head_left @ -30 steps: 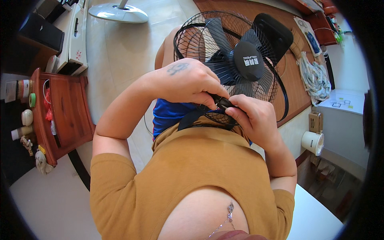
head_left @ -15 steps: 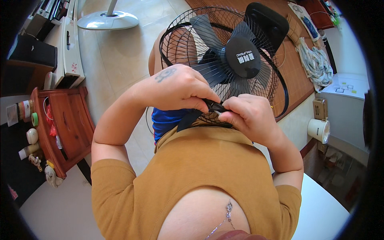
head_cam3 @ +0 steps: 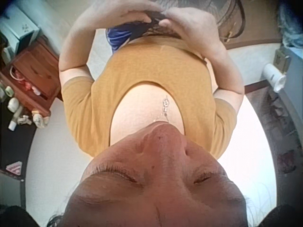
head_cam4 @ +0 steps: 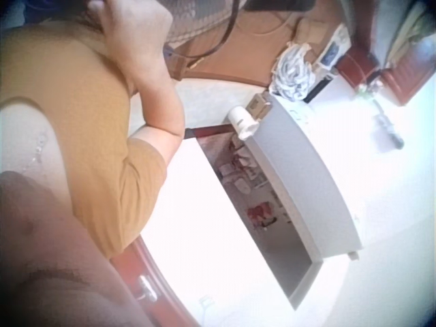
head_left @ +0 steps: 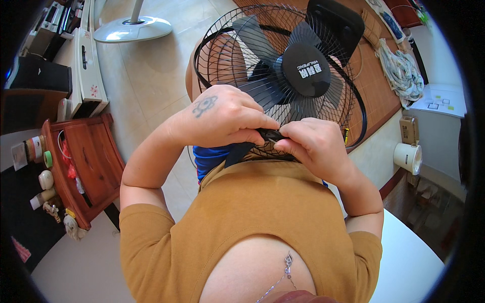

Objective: The person disassembles a fan by hand and using a screwdriver, removing the front grille, unscrewing internal components, and detaching the outer ring.

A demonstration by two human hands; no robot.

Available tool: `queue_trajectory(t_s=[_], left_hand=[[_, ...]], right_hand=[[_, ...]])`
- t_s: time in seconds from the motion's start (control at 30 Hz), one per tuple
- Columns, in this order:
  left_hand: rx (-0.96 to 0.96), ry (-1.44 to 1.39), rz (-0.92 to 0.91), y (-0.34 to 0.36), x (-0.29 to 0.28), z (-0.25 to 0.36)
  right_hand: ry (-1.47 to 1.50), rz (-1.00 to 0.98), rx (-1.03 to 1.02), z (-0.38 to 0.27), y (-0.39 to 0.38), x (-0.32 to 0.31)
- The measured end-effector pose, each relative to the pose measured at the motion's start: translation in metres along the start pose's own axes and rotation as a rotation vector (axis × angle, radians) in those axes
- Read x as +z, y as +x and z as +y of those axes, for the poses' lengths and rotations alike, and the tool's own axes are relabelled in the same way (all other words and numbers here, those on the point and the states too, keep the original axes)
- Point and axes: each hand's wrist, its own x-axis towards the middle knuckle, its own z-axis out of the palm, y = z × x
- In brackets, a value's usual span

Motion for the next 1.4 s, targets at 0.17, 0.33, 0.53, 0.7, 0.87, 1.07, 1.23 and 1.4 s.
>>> queue_trajectory(t_s=[0.17,0.33,0.53,0.7,0.87,1.07,1.23,1.4], left_hand=[[-0.028,-0.009,-0.01,0.001,0.001,-0.001],[-0.03,0.034,0.024,0.002,0.004,0.002],[-0.019,0.109,0.031,0.003,0.005,0.006],[-0.004,0.168,0.074,-0.002,0.01,0.009],[0.002,0.232,0.071,-0.018,0.014,0.017],[0.04,0.29,0.092,-0.025,0.02,0.02],[0.04,0.271,0.087,-0.023,0.016,0.017],[0.02,0.265,0.107,-0.026,0.016,0.016]], right_hand=[[-0.004,-0.007,-0.014,0.004,0.0,0.001],[0.01,0.014,-0.001,0.005,-0.002,0.003],[0.053,-0.004,0.029,0.008,-0.003,0.003],[0.017,-0.011,0.045,0.003,-0.008,0.002],[0.059,-0.124,0.04,-0.002,-0.014,-0.02],[0.153,0.353,0.521,0.116,-0.031,-0.061],[0.515,0.256,1.04,0.249,-0.007,-0.061],[0.559,0.034,1.037,0.298,0.035,-0.06]])
